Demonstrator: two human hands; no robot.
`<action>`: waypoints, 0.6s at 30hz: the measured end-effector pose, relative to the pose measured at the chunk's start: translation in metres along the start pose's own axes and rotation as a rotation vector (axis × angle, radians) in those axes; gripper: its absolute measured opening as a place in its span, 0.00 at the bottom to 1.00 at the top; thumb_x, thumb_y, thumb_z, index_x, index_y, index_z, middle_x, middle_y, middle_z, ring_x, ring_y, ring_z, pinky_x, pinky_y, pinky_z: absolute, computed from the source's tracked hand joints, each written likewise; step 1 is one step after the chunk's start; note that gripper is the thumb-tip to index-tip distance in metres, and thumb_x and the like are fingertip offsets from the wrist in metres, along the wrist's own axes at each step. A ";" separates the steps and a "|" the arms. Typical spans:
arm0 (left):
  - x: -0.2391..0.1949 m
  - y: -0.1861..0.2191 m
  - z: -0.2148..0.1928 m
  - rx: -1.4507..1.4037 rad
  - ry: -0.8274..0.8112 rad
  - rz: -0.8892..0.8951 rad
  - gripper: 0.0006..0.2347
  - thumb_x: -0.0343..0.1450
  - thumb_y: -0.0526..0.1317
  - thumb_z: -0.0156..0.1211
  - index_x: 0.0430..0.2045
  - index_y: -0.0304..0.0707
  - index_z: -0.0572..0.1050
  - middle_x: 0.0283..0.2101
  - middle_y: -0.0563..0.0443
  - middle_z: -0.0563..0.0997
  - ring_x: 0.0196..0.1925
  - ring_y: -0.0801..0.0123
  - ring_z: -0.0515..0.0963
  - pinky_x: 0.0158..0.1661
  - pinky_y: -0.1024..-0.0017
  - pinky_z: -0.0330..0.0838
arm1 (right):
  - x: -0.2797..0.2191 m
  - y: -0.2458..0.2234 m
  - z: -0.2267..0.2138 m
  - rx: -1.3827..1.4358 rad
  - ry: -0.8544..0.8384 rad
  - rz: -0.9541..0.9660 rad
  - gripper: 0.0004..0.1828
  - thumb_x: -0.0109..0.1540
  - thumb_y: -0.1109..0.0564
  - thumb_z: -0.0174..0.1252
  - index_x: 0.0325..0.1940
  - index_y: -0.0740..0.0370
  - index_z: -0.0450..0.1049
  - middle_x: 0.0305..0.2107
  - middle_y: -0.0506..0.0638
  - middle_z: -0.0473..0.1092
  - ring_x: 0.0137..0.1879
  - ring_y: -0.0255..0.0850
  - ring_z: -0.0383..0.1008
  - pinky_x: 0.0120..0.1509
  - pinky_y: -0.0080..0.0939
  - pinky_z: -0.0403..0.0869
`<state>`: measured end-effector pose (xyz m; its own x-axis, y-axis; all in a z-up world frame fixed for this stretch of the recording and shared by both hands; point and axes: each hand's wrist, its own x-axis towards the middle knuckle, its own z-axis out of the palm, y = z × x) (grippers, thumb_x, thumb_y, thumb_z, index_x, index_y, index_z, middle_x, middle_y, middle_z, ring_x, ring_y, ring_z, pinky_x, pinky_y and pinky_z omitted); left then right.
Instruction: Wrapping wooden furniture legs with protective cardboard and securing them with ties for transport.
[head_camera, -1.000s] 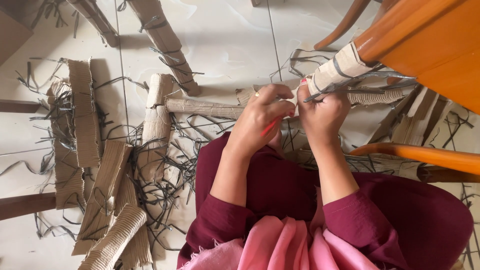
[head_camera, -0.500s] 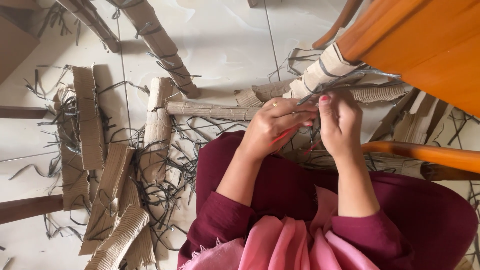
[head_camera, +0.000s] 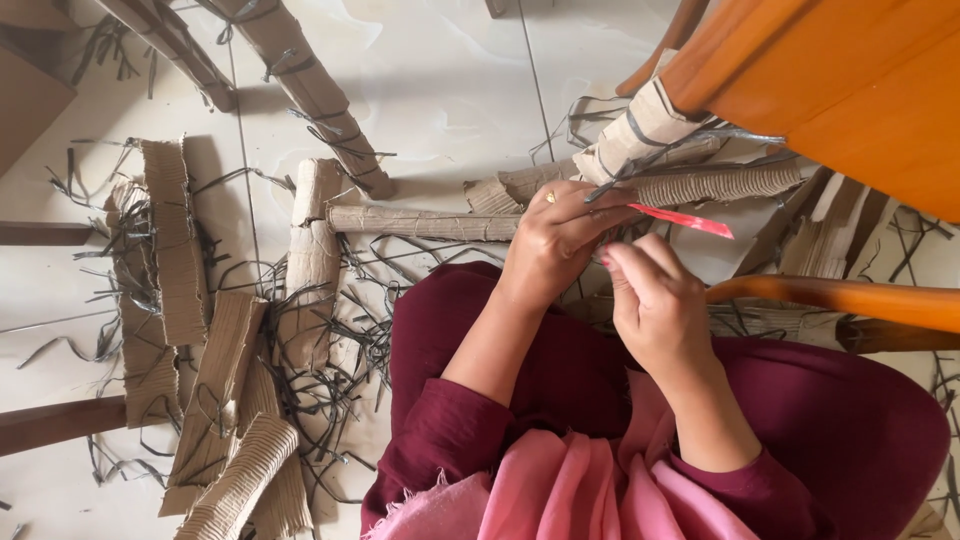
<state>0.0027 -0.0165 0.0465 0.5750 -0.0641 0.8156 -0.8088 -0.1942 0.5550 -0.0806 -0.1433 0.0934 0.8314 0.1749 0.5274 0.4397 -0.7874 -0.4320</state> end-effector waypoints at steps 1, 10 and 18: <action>0.003 0.002 -0.002 0.000 0.002 0.002 0.04 0.73 0.35 0.63 0.36 0.48 0.84 0.41 0.59 0.85 0.41 0.63 0.84 0.49 0.68 0.77 | 0.000 0.000 -0.002 -0.001 0.001 -0.003 0.05 0.69 0.63 0.56 0.42 0.64 0.77 0.29 0.51 0.69 0.34 0.50 0.76 0.36 0.45 0.76; 0.008 0.002 -0.014 0.041 -0.030 0.076 0.07 0.77 0.37 0.56 0.34 0.46 0.83 0.40 0.58 0.85 0.43 0.62 0.84 0.46 0.68 0.76 | 0.037 -0.006 -0.027 0.079 0.152 -0.169 0.12 0.73 0.66 0.49 0.54 0.69 0.79 0.46 0.61 0.75 0.31 0.41 0.72 0.37 0.42 0.74; 0.004 0.002 -0.025 0.034 -0.022 0.041 0.07 0.75 0.33 0.59 0.34 0.46 0.84 0.37 0.57 0.86 0.37 0.61 0.85 0.42 0.70 0.78 | 0.030 0.028 -0.017 0.032 0.105 -0.171 0.06 0.66 0.72 0.67 0.43 0.65 0.83 0.33 0.55 0.78 0.35 0.50 0.79 0.40 0.45 0.77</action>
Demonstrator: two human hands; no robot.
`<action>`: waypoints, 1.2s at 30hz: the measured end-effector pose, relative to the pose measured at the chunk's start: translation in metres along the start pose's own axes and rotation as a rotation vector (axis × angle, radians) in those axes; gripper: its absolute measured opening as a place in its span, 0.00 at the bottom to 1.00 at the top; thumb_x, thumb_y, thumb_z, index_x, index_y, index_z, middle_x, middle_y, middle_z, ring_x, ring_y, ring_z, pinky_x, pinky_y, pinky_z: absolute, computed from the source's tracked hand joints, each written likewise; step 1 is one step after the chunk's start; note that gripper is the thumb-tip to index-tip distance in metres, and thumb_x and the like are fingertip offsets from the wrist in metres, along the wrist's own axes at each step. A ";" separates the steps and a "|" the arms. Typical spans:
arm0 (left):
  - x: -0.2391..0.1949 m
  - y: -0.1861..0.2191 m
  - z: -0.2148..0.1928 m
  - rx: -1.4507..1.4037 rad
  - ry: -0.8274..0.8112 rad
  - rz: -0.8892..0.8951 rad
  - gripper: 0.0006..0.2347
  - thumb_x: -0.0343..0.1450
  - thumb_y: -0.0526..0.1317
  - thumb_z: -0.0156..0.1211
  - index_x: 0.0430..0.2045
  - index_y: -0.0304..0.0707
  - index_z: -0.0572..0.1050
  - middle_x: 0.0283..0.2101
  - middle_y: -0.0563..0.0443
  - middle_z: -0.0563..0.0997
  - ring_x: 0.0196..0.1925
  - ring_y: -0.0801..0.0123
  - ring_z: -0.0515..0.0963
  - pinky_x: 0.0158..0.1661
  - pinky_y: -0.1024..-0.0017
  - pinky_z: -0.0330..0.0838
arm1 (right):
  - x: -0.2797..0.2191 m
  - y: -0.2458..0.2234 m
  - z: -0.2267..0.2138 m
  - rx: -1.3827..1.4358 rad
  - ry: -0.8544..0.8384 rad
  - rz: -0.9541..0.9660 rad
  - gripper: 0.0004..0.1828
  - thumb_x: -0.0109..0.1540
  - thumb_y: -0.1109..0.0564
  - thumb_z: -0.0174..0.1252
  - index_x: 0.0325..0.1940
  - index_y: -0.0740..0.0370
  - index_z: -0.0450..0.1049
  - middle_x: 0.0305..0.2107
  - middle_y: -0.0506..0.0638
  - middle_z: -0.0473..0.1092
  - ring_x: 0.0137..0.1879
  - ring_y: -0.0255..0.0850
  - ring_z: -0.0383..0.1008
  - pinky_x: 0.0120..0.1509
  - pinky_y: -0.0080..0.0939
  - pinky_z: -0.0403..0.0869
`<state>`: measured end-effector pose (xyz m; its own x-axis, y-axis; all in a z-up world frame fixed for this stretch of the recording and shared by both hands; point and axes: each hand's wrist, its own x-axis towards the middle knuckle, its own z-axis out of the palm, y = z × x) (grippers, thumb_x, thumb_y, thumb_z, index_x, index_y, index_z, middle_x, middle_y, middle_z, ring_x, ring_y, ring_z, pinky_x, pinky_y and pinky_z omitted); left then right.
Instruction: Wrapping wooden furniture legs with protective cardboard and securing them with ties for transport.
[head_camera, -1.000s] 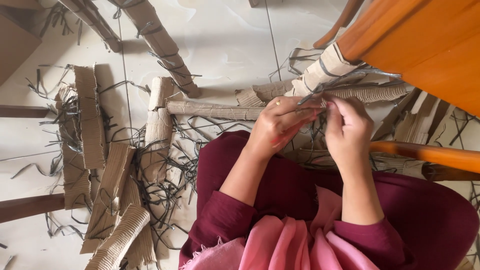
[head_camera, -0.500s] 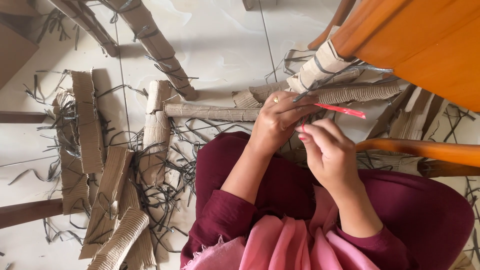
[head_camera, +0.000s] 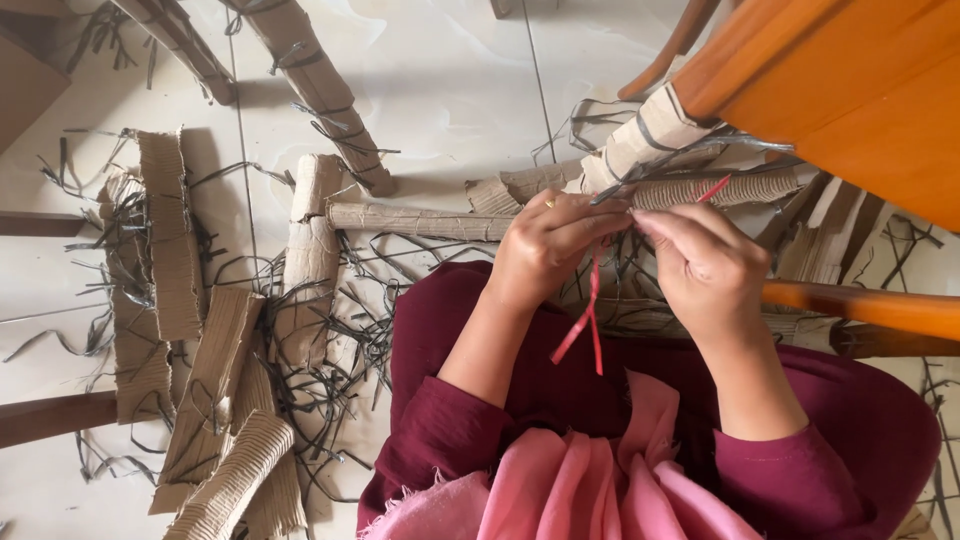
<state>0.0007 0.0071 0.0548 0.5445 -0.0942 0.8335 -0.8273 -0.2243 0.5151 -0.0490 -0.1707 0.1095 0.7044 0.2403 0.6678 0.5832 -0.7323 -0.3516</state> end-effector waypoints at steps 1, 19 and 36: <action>-0.001 0.003 -0.002 0.001 0.000 -0.002 0.07 0.75 0.33 0.59 0.34 0.46 0.84 0.37 0.57 0.86 0.37 0.61 0.85 0.42 0.70 0.78 | -0.003 0.001 0.005 0.002 -0.002 0.000 0.06 0.66 0.72 0.67 0.43 0.65 0.83 0.33 0.55 0.78 0.35 0.50 0.79 0.40 0.45 0.77; 0.004 0.006 -0.011 -0.232 -0.047 -0.043 0.06 0.74 0.32 0.61 0.29 0.44 0.84 0.39 0.57 0.86 0.39 0.59 0.85 0.44 0.68 0.80 | -0.018 0.001 0.040 0.912 0.100 0.949 0.11 0.65 0.67 0.54 0.50 0.69 0.78 0.33 0.55 0.76 0.38 0.35 0.77 0.38 0.26 0.68; 0.008 0.009 -0.011 -0.216 -0.105 0.034 0.07 0.73 0.29 0.61 0.27 0.43 0.83 0.37 0.58 0.85 0.38 0.64 0.86 0.44 0.69 0.78 | -0.012 -0.004 0.029 1.511 0.253 1.176 0.13 0.63 0.66 0.58 0.52 0.67 0.70 0.31 0.54 0.69 0.39 0.37 0.67 0.48 0.37 0.70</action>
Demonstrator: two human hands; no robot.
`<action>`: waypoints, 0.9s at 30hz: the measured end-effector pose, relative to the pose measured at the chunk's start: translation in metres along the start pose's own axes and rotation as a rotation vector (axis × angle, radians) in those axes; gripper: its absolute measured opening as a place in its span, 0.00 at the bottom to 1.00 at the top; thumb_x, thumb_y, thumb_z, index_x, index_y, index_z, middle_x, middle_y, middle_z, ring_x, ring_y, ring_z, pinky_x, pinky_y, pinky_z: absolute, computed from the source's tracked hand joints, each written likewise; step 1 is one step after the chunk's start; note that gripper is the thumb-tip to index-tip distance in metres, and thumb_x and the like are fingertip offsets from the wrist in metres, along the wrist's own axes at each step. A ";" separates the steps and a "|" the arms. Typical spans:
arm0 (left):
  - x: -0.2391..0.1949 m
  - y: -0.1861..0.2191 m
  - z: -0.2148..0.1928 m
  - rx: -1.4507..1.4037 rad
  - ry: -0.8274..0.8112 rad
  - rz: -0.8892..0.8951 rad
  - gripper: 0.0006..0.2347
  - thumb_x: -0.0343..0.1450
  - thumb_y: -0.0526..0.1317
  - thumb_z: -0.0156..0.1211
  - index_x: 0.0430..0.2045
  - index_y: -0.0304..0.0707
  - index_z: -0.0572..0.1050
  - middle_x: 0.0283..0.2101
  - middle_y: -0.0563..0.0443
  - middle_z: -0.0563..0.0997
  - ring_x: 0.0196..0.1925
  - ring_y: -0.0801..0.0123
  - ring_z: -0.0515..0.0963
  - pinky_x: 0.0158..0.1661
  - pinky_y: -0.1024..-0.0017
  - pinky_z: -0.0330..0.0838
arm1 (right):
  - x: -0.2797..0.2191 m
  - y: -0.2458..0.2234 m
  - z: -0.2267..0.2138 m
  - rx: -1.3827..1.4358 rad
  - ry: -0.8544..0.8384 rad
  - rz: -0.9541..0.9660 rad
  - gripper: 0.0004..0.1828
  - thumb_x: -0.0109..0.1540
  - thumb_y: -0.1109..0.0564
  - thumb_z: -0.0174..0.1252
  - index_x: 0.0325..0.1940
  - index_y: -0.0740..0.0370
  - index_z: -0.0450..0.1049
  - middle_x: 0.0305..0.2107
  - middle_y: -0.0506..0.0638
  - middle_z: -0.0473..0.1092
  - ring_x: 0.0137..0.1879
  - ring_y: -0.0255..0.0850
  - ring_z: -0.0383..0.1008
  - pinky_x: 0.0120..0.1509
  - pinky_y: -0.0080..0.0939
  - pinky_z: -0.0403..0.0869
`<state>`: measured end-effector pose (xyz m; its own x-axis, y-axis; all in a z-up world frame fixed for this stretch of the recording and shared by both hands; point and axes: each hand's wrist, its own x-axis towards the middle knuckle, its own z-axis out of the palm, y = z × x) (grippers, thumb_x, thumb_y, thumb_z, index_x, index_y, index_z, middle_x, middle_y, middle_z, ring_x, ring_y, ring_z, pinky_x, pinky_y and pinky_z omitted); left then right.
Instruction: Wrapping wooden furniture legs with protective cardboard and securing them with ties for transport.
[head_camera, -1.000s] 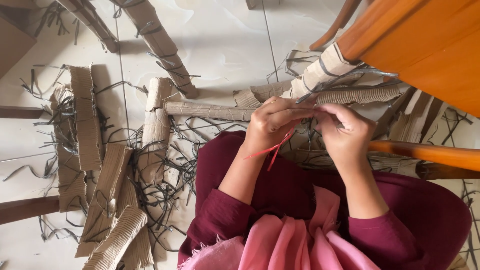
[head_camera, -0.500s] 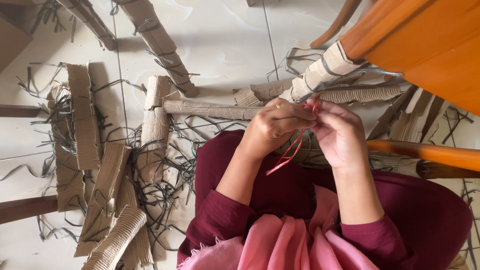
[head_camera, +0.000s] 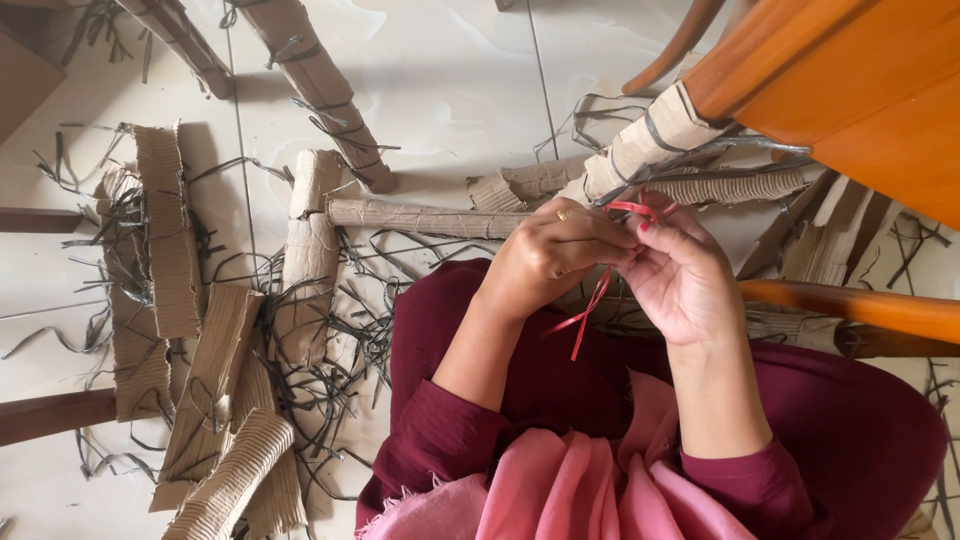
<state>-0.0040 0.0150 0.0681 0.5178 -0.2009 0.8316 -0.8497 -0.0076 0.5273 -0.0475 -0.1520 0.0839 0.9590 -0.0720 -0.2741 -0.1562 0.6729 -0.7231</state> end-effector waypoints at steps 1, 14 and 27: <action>-0.001 -0.001 0.000 -0.002 -0.001 -0.001 0.07 0.73 0.29 0.61 0.27 0.43 0.83 0.37 0.58 0.85 0.38 0.64 0.86 0.44 0.69 0.78 | 0.002 0.003 -0.005 0.001 0.002 0.000 0.13 0.63 0.66 0.58 0.52 0.67 0.70 0.31 0.54 0.69 0.39 0.37 0.67 0.48 0.37 0.70; -0.012 -0.006 -0.003 -0.004 0.001 -0.186 0.04 0.72 0.33 0.63 0.28 0.43 0.82 0.34 0.54 0.86 0.38 0.57 0.86 0.42 0.64 0.78 | -0.008 0.011 -0.009 -0.385 0.003 -0.258 0.12 0.70 0.61 0.52 0.56 0.69 0.71 0.44 0.69 0.77 0.43 0.51 0.83 0.47 0.45 0.83; -0.005 -0.008 0.029 -0.564 0.398 -0.812 0.14 0.80 0.39 0.45 0.23 0.41 0.74 0.22 0.54 0.79 0.29 0.84 0.61 0.34 0.82 0.56 | -0.015 0.006 -0.003 -1.420 -0.234 -0.977 0.09 0.70 0.68 0.52 0.36 0.65 0.73 0.44 0.57 0.69 0.37 0.45 0.77 0.47 0.46 0.78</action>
<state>-0.0029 -0.0128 0.0548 0.9904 -0.0045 0.1384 -0.1193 0.4799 0.8692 -0.0634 -0.1493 0.0821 0.8097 0.1618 0.5641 0.5077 -0.6751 -0.5352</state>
